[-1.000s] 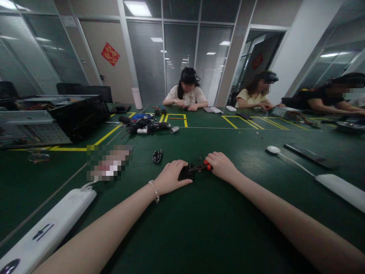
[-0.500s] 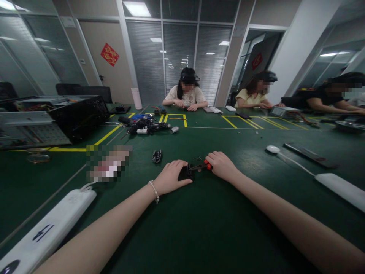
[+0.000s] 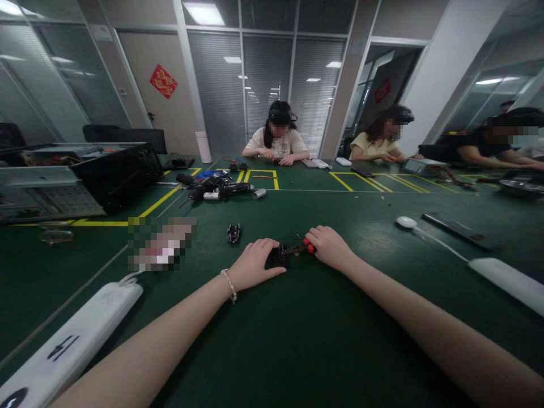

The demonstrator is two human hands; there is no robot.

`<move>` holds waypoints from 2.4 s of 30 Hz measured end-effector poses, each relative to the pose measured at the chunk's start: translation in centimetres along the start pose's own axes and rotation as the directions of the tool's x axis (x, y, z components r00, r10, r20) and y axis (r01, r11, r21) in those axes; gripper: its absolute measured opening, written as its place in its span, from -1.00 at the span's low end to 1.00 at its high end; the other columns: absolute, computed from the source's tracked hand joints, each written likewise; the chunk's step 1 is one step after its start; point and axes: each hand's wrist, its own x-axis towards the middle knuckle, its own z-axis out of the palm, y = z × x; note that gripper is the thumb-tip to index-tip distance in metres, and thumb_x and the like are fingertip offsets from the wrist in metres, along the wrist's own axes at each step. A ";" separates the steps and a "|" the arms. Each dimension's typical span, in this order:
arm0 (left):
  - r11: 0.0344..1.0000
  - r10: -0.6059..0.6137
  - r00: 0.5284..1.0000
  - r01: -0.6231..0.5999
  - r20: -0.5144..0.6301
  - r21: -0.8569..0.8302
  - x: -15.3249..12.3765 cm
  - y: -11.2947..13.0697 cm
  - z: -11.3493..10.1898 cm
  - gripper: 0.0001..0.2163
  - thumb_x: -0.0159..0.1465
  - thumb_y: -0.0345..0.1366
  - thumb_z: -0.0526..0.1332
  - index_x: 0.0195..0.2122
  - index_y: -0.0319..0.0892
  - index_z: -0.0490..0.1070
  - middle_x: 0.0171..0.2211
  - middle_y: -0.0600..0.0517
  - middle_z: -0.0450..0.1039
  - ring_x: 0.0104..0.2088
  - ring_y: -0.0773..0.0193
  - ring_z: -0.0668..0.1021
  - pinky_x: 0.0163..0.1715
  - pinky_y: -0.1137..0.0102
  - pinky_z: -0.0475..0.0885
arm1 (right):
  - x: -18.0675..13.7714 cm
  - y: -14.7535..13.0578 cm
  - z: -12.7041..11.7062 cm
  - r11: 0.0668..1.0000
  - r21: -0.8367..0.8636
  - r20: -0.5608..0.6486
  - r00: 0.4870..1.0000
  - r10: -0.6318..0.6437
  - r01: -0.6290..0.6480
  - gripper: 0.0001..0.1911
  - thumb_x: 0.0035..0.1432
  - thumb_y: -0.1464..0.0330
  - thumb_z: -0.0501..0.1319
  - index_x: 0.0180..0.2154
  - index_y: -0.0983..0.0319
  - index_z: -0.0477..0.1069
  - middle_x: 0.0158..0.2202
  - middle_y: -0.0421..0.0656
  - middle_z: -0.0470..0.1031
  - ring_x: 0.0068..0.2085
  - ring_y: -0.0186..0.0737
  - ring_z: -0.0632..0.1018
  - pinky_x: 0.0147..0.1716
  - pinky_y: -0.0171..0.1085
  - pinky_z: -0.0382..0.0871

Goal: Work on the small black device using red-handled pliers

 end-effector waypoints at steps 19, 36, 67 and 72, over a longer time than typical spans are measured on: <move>1.000 -0.005 1.000 0.005 0.006 -0.002 0.0 0.0 0.0 -0.52 0.12 0.03 0.12 -0.01 -0.11 0.15 -0.05 -0.04 0.26 -0.05 0.08 0.34 -0.09 0.21 0.22 | 0.0 0.1 0.0 1.000 0.016 0.006 1.000 -0.001 0.001 -0.77 -0.10 0.58 0.05 -0.33 0.30 0.33 -0.34 -0.09 0.37 -0.33 -0.23 0.32 -0.33 -0.29 0.11; 1.000 0.002 1.000 -0.002 0.001 0.001 0.0 0.2 -0.1 -0.52 0.12 0.03 0.12 -0.02 -0.12 0.16 -0.06 -0.05 0.27 -0.06 0.09 0.35 -0.10 0.21 0.23 | 0.1 0.2 0.2 1.000 0.004 0.022 1.000 -0.006 0.006 -0.77 -0.12 0.58 0.05 -0.34 0.30 0.33 -0.34 -0.08 0.38 -0.32 -0.22 0.32 -0.33 -0.28 0.11; 1.000 0.005 1.000 -0.005 -0.009 -0.006 -0.1 -0.1 0.2 -0.53 0.12 0.03 0.13 -0.02 -0.10 0.16 -0.06 -0.03 0.27 -0.07 0.10 0.35 -0.10 0.21 0.24 | 0.0 0.1 0.2 1.000 0.008 0.014 1.000 0.000 -0.001 -0.78 -0.11 0.57 0.06 -0.33 0.29 0.33 -0.34 -0.10 0.38 -0.32 -0.22 0.33 -0.33 -0.29 0.12; 1.000 -0.001 1.000 0.001 -0.006 -0.012 0.0 -0.1 0.1 -0.52 0.11 0.04 0.12 -0.02 -0.11 0.17 -0.06 -0.03 0.27 -0.07 0.10 0.35 -0.09 0.21 0.23 | 0.0 0.2 0.1 0.999 0.034 0.009 1.000 0.003 -0.003 -0.76 -0.11 0.59 0.06 -0.32 0.30 0.33 -0.33 -0.10 0.38 -0.31 -0.23 0.33 -0.31 -0.29 0.13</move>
